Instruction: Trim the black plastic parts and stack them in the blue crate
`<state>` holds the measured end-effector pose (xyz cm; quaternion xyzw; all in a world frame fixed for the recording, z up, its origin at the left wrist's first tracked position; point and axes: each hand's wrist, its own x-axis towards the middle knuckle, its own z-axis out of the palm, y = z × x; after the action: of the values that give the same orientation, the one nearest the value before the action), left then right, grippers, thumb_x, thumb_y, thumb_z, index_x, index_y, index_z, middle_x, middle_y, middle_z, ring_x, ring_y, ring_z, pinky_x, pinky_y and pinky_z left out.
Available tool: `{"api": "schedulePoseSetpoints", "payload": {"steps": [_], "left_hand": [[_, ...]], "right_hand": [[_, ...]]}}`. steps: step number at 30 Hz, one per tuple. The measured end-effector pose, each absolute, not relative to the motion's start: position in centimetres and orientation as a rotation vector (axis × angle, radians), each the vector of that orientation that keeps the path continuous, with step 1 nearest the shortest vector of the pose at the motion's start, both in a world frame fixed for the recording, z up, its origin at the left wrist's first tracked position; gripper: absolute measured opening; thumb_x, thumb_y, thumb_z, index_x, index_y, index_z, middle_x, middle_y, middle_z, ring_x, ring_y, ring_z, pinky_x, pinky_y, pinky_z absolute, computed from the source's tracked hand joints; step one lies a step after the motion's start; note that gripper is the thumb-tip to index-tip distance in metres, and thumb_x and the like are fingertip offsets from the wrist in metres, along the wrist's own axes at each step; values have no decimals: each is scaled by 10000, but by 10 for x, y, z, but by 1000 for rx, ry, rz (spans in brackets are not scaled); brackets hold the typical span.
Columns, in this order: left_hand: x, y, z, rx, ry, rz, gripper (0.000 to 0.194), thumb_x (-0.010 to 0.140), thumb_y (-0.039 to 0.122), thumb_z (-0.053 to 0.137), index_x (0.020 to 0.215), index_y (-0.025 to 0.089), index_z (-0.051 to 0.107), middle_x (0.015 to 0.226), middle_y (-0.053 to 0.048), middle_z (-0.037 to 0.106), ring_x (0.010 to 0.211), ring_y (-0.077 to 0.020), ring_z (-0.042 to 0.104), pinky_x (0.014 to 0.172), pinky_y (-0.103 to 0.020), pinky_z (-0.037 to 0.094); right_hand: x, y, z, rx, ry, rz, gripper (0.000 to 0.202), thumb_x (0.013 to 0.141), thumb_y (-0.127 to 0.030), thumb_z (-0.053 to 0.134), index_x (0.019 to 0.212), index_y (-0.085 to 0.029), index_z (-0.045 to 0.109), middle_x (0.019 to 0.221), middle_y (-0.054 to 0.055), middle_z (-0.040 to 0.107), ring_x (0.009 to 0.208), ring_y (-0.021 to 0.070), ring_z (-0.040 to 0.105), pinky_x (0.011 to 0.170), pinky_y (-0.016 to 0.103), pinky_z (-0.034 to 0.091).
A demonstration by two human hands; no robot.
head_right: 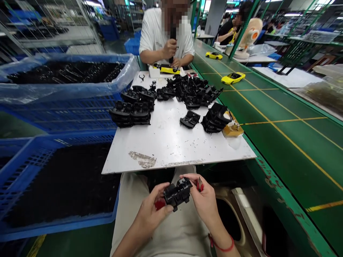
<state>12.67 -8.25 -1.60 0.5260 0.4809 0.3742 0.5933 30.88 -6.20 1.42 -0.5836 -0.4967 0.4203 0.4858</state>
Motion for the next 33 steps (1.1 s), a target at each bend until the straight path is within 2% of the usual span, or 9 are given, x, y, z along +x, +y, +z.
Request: {"api": "schedulePoseSetpoints", "payload": {"steps": [3,6,10,15,20,23,27,30,33], "left_hand": [[126,-79,-13,1119,1044,819,351,837,388,677,1099,159,629,902,-70,704,755,-174,660,650,-262,523],[127,-72,-5,923,984,859,443,807,500,697,1045,135,619,860,-68,673,650,-135,634,557,-226,501],[129,-54,7,759,939,875,505,732,540,757,979,122,621,840,-61,667,587,-119,642,527,-218,512],[132,-29,19,583,987,988,502,688,482,811,982,118,629,829,-47,664,565,-100,639,507,-192,500],[134,-8,33,583,941,1035,418,744,432,785,978,113,652,811,-34,644,598,-92,632,533,-186,505],[131,1,39,554,924,1052,374,769,406,769,968,114,646,812,-33,646,614,-92,628,556,-191,514],[124,14,45,536,906,1096,358,769,397,770,948,114,644,820,-37,649,623,-95,621,559,-192,509],[117,23,48,571,874,1104,373,781,436,751,937,112,652,844,-43,652,634,-96,620,560,-194,507],[105,31,48,658,875,1103,433,823,511,682,995,116,636,856,-57,663,676,-124,643,591,-221,527]], "right_hand": [[307,-52,17,-1406,-1217,1052,154,838,-277,592,912,-219,714,915,54,768,867,221,712,777,333,589],[309,-42,16,-1403,-1232,1074,182,837,-303,596,953,-217,708,926,53,764,872,215,711,787,320,586],[314,-29,14,-1422,-1290,1033,254,861,-402,600,996,-209,695,954,67,754,867,205,708,789,296,584],[320,-18,14,-1356,-1352,1018,325,891,-442,583,1105,-209,662,993,87,754,901,201,708,777,284,591],[323,-10,20,-1221,-1468,961,330,861,-382,660,1157,-239,638,1141,99,711,635,127,657,607,251,581],[318,0,29,-1136,-1602,837,301,826,-341,718,1110,-261,660,1306,106,625,791,162,698,692,268,599],[305,18,39,-1060,-1864,507,244,879,-185,632,1108,-263,666,1279,92,633,1030,192,683,808,257,593],[295,31,44,-974,-1948,342,278,903,-115,565,1133,-251,640,1176,78,668,1020,164,683,856,246,581],[289,48,50,-955,-1978,311,255,908,-122,559,1115,-250,635,1087,61,694,980,161,690,844,255,583]]}}
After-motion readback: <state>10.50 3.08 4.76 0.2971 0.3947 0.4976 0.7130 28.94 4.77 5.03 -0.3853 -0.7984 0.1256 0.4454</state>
